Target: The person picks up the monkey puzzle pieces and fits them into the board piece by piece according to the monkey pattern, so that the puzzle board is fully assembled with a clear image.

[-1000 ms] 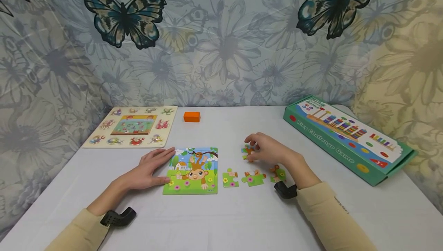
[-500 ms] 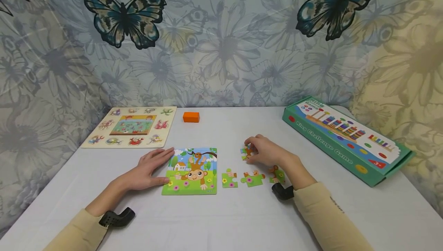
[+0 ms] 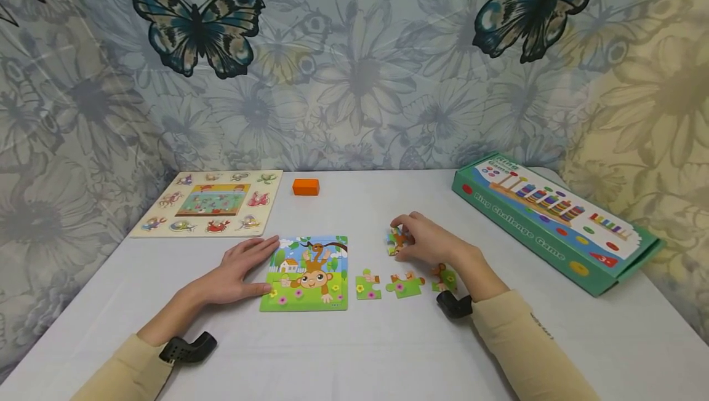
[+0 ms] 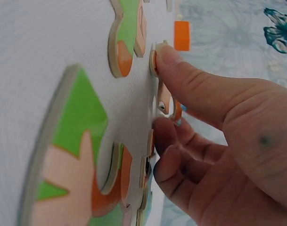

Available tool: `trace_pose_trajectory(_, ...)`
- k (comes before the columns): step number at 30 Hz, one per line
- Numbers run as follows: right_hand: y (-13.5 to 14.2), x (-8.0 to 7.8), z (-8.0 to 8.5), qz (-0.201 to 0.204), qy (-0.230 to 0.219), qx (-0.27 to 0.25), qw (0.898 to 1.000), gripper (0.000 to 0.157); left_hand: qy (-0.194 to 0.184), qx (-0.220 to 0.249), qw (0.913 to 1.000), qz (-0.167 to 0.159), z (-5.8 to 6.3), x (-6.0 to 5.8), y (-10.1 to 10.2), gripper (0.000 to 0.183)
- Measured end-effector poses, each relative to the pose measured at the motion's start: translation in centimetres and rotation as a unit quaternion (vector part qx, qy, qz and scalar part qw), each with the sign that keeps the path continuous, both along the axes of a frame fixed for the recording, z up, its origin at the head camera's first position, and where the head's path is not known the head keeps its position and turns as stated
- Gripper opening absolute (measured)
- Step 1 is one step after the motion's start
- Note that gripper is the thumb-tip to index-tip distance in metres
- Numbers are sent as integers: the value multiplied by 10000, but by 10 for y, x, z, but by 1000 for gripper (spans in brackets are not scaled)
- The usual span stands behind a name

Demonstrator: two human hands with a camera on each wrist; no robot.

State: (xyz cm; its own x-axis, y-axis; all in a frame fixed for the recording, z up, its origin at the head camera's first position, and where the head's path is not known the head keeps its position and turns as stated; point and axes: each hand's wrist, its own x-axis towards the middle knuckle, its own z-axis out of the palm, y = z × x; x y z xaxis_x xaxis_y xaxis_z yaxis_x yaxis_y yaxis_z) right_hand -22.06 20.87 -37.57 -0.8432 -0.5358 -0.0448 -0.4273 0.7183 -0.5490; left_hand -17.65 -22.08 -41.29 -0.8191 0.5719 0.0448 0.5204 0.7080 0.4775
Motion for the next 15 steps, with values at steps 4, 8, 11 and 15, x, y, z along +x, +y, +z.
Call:
trace_pose_trajectory(4, 2, -1, 1, 99, 256, -96, 9996, 48, -6, 0, 10000, 9, 1, 0, 0, 85)
trace_pose_trajectory(8, 3, -2, 3, 78, 244, -269, 9993, 39, 31, 47, 10000, 13, 2, 1, 0, 84)
trace_pose_trajectory(11, 4, -3, 5, 59, 27, -403, 9992, 35, -51, 45, 10000, 54, 3, 1, 1, 85)
trace_pose_trajectory(15, 7, -4, 3, 53, -236, -582, 9980, 32, -117, 7, 9999, 68, 3, 1, 1, 86)
